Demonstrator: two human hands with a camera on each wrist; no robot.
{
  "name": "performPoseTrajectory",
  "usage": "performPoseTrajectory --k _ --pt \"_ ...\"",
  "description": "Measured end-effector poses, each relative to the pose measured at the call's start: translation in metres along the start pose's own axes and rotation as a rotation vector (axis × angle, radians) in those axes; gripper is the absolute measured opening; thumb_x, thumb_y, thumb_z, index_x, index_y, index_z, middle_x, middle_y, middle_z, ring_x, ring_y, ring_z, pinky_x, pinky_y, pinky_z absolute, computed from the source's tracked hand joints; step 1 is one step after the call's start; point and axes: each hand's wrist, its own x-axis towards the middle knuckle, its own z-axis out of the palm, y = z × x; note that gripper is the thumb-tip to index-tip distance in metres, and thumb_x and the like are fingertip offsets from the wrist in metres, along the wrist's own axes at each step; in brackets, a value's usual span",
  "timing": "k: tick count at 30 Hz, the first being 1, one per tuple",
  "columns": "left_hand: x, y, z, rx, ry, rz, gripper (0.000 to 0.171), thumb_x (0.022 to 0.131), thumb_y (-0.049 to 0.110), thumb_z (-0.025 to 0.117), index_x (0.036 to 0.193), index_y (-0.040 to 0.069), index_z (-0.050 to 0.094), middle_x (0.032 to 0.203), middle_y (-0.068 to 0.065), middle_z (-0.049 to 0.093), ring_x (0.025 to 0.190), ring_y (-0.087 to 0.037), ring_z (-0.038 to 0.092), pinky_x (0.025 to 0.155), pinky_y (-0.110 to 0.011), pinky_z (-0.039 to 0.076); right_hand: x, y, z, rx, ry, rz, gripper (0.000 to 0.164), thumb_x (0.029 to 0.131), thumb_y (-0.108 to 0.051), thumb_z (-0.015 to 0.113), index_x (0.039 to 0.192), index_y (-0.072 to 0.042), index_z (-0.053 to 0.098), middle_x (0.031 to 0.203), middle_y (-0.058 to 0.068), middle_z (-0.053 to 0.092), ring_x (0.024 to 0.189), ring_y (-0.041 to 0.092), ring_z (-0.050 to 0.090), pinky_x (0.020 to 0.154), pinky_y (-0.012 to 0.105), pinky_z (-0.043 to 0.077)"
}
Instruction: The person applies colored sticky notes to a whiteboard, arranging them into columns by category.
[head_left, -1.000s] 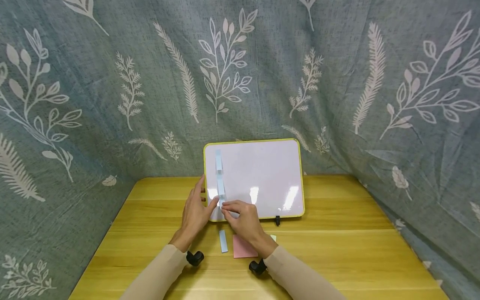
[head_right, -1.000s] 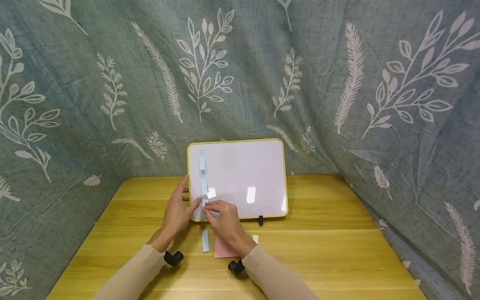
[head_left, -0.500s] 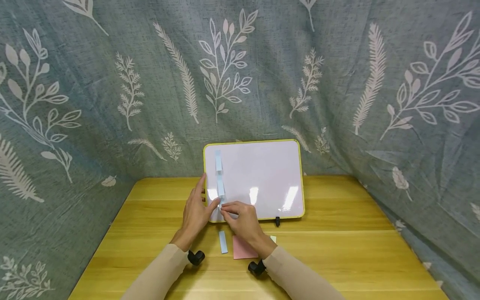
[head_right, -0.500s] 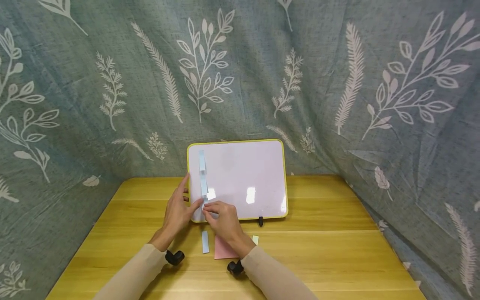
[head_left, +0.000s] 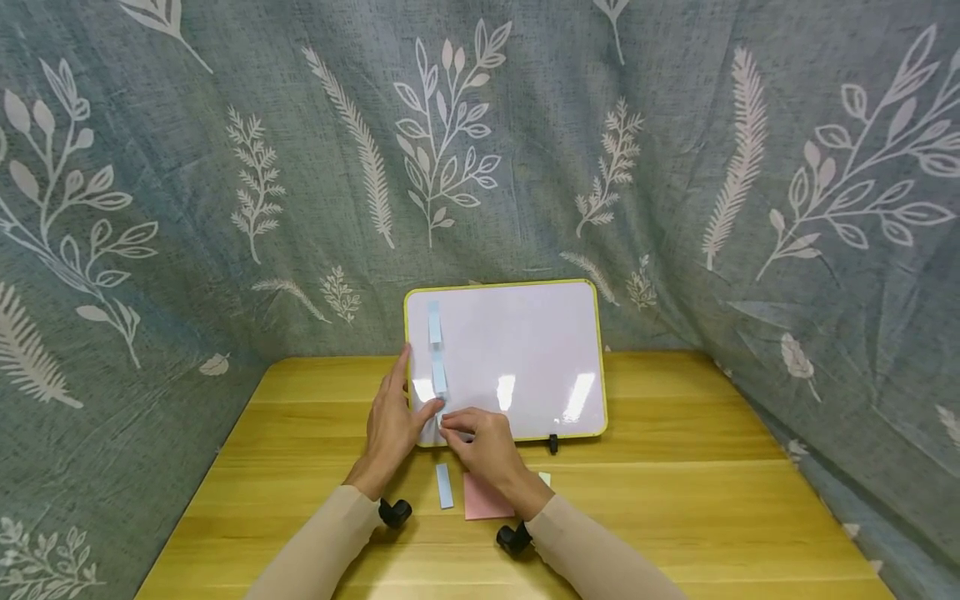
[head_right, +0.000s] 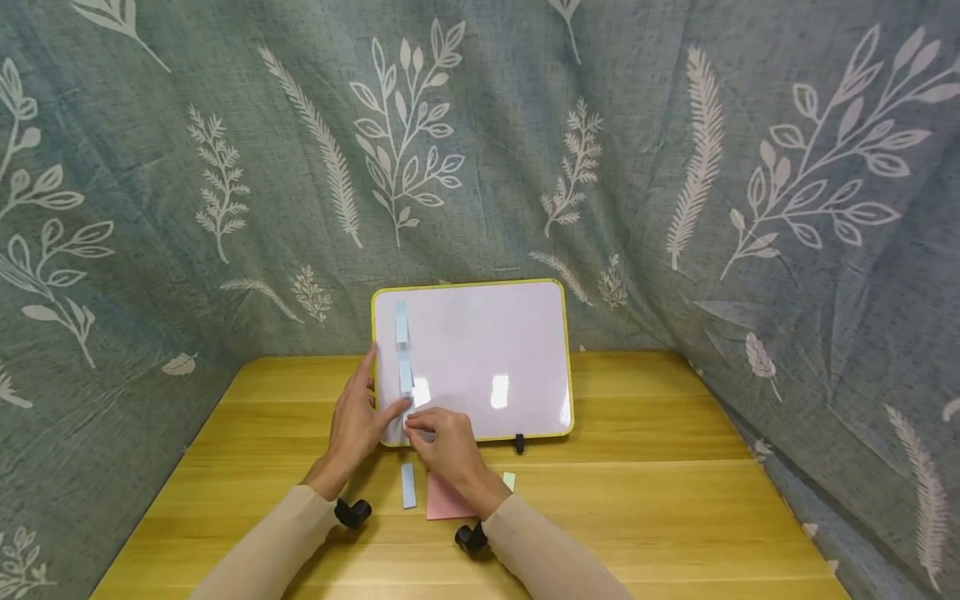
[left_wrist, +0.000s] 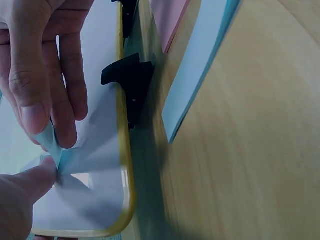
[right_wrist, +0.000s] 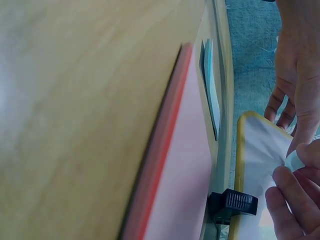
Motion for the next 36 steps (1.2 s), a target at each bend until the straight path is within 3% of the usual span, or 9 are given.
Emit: performPoseTrajectory --k 2,9,13,23,28,31,32,36 --pt "-0.001 -0.001 0.001 0.001 -0.007 -0.015 0.12 0.097 0.037 0.099 0.188 0.037 0.021 0.142 -0.019 0.07 0.115 -0.037 0.071 0.091 -0.054 0.059 -0.001 0.0 0.001 -0.002 -0.01 0.014 0.011 0.099 -0.001 0.091 0.11 0.002 0.092 0.112 0.015 0.09 0.106 0.03 0.09 0.091 0.035 0.072" --pt "-0.005 -0.006 0.003 0.014 -0.011 -0.044 0.125 0.095 0.041 0.1 0.188 0.038 0.018 0.177 -0.022 0.055 0.15 -0.05 0.066 0.111 -0.068 0.061 -0.008 -0.001 0.007 0.002 -0.033 0.023 0.011 0.098 0.0 0.091 0.109 0.001 0.092 0.111 0.014 0.091 0.103 0.029 0.09 0.09 0.034 0.072" --pt "-0.005 -0.007 0.005 0.02 -0.002 -0.053 0.126 0.093 0.041 0.101 0.188 0.038 0.019 0.178 -0.022 0.054 0.152 -0.052 0.065 0.111 -0.07 0.06 -0.01 -0.001 0.009 -0.001 -0.049 0.023 0.011 0.099 -0.001 0.091 0.11 0.002 0.091 0.112 0.014 0.09 0.103 0.028 0.09 0.091 0.033 0.072" --pt "0.004 0.006 0.011 0.022 0.017 -0.067 0.122 0.094 0.041 0.101 0.187 0.042 0.021 0.178 -0.019 0.056 0.146 -0.05 0.069 0.104 -0.067 0.062 -0.007 0.003 -0.003 -0.012 -0.047 0.018 0.01 0.099 0.0 0.09 0.109 0.002 0.091 0.112 0.015 0.09 0.102 0.029 0.09 0.09 0.032 0.072" --pt "0.01 0.003 0.009 -0.001 0.019 -0.078 0.121 0.095 0.04 0.1 0.186 0.044 0.021 0.17 -0.019 0.063 0.139 -0.048 0.074 0.1 -0.066 0.063 -0.002 0.004 -0.002 -0.03 -0.049 0.01 0.01 0.099 0.0 0.091 0.109 0.001 0.091 0.111 0.014 0.09 0.102 0.028 0.09 0.09 0.032 0.072" --pt "0.01 -0.001 0.009 -0.029 0.034 -0.056 0.12 0.094 0.042 0.101 0.185 0.048 0.022 0.16 -0.019 0.07 0.127 -0.045 0.077 0.09 -0.063 0.062 -0.002 0.004 0.001 -0.034 -0.058 0.028 0.01 0.1 -0.001 0.091 0.11 0.0 0.092 0.112 0.013 0.09 0.103 0.028 0.09 0.091 0.031 0.072" --pt "0.012 -0.012 0.013 -0.045 0.053 -0.025 0.119 0.093 0.047 0.1 0.185 0.049 0.024 0.155 -0.017 0.072 0.122 -0.04 0.077 0.085 -0.056 0.062 -0.002 0.004 0.002 -0.031 -0.064 0.038 0.011 0.1 -0.001 0.09 0.11 0.0 0.092 0.113 0.013 0.09 0.104 0.028 0.09 0.091 0.031 0.072" --pt "0.012 -0.014 0.012 -0.067 0.063 -0.009 0.116 0.094 0.044 0.1 0.183 0.052 0.026 0.132 -0.018 0.077 0.106 -0.036 0.075 0.076 -0.047 0.056 -0.002 0.004 0.004 -0.025 -0.082 0.065 0.012 0.101 -0.004 0.09 0.113 -0.001 0.092 0.115 0.013 0.09 0.105 0.026 0.09 0.093 0.031 0.072"
